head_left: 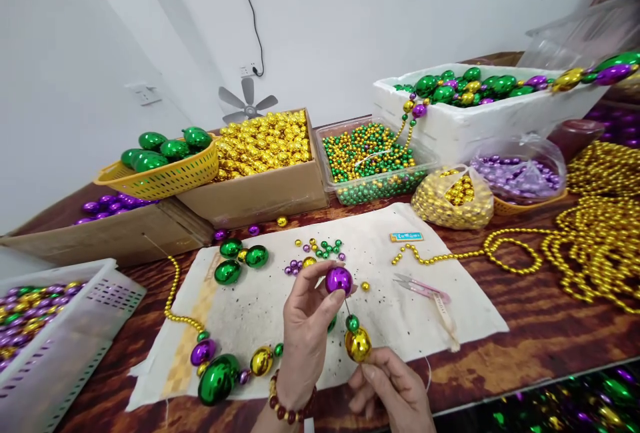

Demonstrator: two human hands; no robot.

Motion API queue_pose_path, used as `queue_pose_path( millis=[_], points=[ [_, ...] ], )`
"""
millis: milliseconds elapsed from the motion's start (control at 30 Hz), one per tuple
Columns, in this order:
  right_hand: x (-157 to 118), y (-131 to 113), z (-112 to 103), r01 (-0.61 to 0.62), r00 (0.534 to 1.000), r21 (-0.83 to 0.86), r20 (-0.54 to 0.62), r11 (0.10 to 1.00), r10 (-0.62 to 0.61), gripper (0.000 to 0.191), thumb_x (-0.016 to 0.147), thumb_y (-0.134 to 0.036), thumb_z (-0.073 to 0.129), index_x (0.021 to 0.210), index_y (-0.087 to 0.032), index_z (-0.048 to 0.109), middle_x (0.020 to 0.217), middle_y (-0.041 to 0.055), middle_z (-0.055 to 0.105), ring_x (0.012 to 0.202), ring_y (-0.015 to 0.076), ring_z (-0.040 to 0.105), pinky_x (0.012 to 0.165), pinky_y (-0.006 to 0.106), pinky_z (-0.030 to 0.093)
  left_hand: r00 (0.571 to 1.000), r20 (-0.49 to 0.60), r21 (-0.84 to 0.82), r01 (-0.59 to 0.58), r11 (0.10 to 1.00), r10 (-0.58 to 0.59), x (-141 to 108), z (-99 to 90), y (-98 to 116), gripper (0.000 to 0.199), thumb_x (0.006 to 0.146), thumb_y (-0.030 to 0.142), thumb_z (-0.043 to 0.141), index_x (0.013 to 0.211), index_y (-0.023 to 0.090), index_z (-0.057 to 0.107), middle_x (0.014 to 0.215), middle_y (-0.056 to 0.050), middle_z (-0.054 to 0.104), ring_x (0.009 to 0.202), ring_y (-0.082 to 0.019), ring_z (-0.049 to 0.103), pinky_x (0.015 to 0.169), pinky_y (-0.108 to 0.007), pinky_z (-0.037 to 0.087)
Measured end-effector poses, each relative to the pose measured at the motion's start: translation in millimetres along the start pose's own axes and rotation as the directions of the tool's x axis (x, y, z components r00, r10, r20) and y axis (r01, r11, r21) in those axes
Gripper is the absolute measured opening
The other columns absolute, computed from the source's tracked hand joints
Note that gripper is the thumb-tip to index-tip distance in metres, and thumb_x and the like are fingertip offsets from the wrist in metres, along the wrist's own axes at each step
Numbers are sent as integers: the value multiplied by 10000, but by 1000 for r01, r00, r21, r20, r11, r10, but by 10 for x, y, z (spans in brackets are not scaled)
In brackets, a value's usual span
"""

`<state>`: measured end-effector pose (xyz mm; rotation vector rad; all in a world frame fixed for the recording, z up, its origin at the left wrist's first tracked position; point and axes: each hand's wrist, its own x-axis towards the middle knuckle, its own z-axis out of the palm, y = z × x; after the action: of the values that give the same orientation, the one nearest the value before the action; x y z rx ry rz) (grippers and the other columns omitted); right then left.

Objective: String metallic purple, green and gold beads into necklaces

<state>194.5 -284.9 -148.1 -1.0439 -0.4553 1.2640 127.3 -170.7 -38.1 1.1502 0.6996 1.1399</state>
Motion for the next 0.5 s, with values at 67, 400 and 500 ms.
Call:
queue_pose_path(
  millis=[67, 400, 500],
  points=[
    [-1, 16, 12, 3, 1000, 26, -15, 1000, -3, 361, 810, -492, 666, 756, -136, 640, 671, 63, 695, 480, 133, 634, 442, 182, 400, 1000, 3, 41, -26, 999, 26, -21, -12, 4, 339, 782, 223, 703, 1113, 235, 630, 1141, -73, 630, 976, -195, 595, 852, -321, 503],
    [-10, 43, 90, 45, 997, 40, -65, 998, -42, 382, 807, -513, 655, 693, -148, 637, 570, 38, 660, 442, 121, 590, 445, 193, 407, 996, -88, 7, 5, 1000, -4, 14, -68, -57, 318, 783, 242, 708, 1092, 221, 636, 1045, -56, 649, 891, -164, 617, 835, -300, 504],
    [-38, 51, 102, 33, 994, 29, -108, 999, -30, 390, 783, -522, 674, 678, -149, 638, 562, 36, 653, 448, 129, 594, 451, 200, 420, 995, -96, -8, 10, 1000, -11, 36, -77, -43, 302, 783, 238, 708, 1076, 216, 637, 1028, -51, 650, 870, -153, 621, 820, -282, 502]
  ],
)
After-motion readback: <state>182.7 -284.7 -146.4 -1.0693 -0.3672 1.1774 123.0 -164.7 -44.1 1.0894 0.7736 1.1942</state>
